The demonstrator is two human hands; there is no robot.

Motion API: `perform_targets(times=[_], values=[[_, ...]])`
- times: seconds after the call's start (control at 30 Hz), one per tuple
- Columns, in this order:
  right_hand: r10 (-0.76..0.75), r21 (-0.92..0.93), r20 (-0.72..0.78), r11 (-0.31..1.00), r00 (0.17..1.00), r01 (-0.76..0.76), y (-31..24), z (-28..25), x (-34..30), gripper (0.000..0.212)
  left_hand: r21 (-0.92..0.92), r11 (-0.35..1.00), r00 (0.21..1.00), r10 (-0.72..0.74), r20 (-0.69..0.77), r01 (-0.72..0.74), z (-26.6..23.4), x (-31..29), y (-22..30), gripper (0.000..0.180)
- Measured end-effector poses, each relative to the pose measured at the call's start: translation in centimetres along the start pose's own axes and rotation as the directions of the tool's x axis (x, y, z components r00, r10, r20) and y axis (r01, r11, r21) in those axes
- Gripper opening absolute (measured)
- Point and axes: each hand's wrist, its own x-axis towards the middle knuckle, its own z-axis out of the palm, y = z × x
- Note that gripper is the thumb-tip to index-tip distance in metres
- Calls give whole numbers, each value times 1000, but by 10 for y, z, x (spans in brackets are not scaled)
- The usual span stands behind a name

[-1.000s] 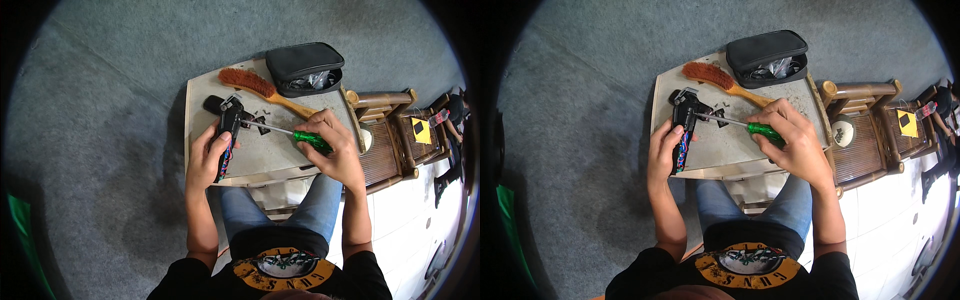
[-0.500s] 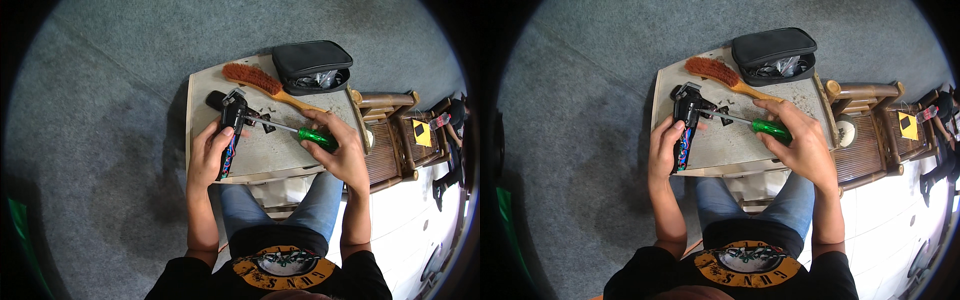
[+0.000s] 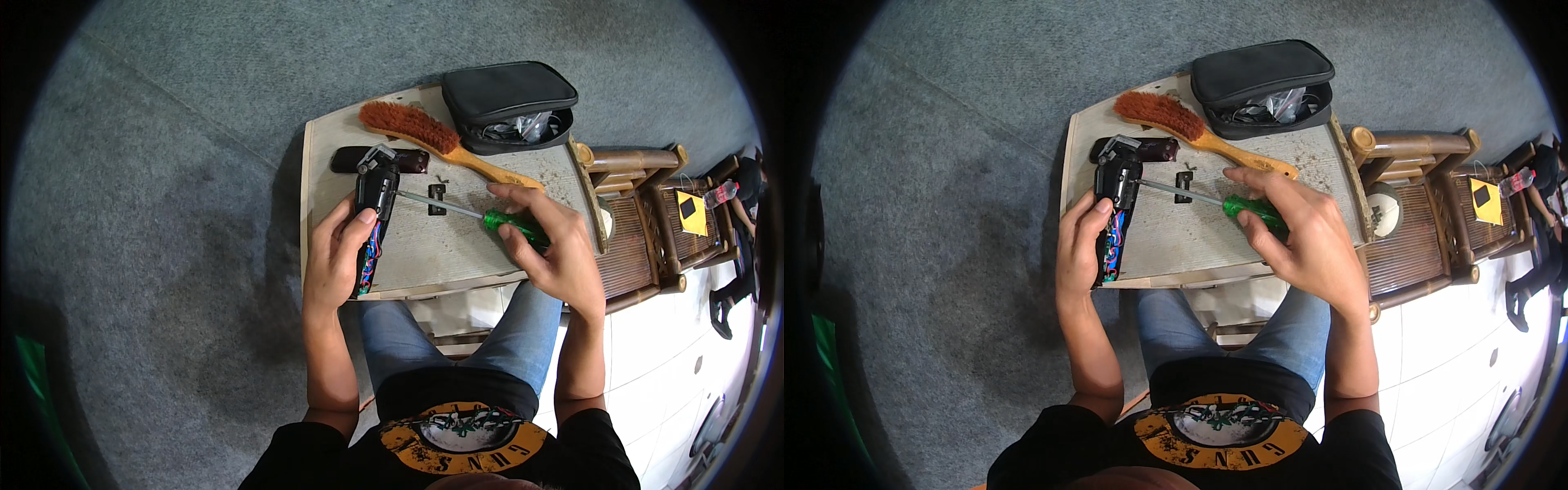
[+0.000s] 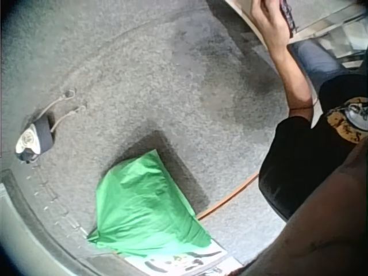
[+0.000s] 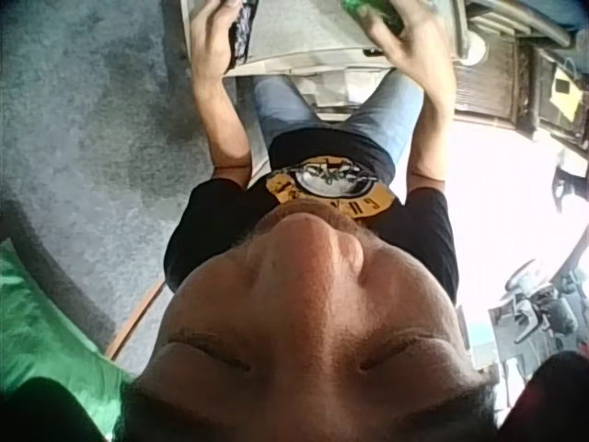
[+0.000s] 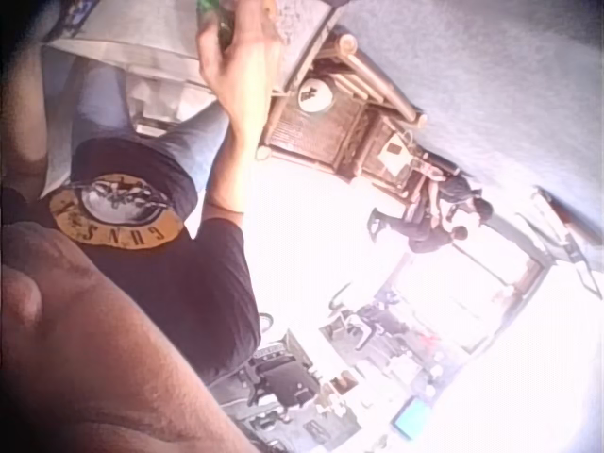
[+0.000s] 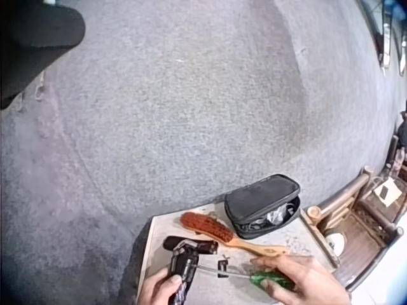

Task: The person unzips a small black case, removes various components, and uses a screwdriver to remove screws from a set of hair clippers.

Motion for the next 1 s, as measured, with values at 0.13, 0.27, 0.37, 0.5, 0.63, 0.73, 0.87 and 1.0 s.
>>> perform_targets(times=[0.13, 0.27, 0.37, 0.5, 0.63, 0.73, 0.87, 1.0], values=[[16, 46, 42, 999, 999, -18, -5, -9, 3, 50, 2, 1000, 1000, -12, 5, 12, 1, 1, 0, 40], [15, 0, 27, 1000, 1000, -15, -5, -5, 3, 50, 24, 1000, 1000, 8, 10, -8, 1, 1, 1, 40], [20, -22, 28, 1000, 999, -19, -5, -2, 1, 49, 24, 1000, 1000, 8, 3, -8, 0, 1, 1, 40], [24, -10, 9, 1000, 1000, -24, 1, 1, 0, 48, 23, 1000, 1000, 6, -4, -6, 2, 1, 2, 39], [-1, -9, 17, 1000, 1000, 1, -8, -2, 3, 47, -14, 1000, 1000, 23, -9, -23, 3, 0, 0, 38], [-3, -18, 48, 1000, 999, 3, -7, -5, 3, 49, -23, 1000, 1000, 6, 8, -6, 4, 1, 2, 38], [-8, -69, 41, 998, 999, 11, -6, -2, 2, 52, 19, 1000, 1000, 20, 18, -20, 3, 1, 4, 40], [50, -13, 40, 999, 998, -50, 1, 1, 0, 52, 17, 1000, 999, 18, 32, -19, 3, 0, 3, 42]])
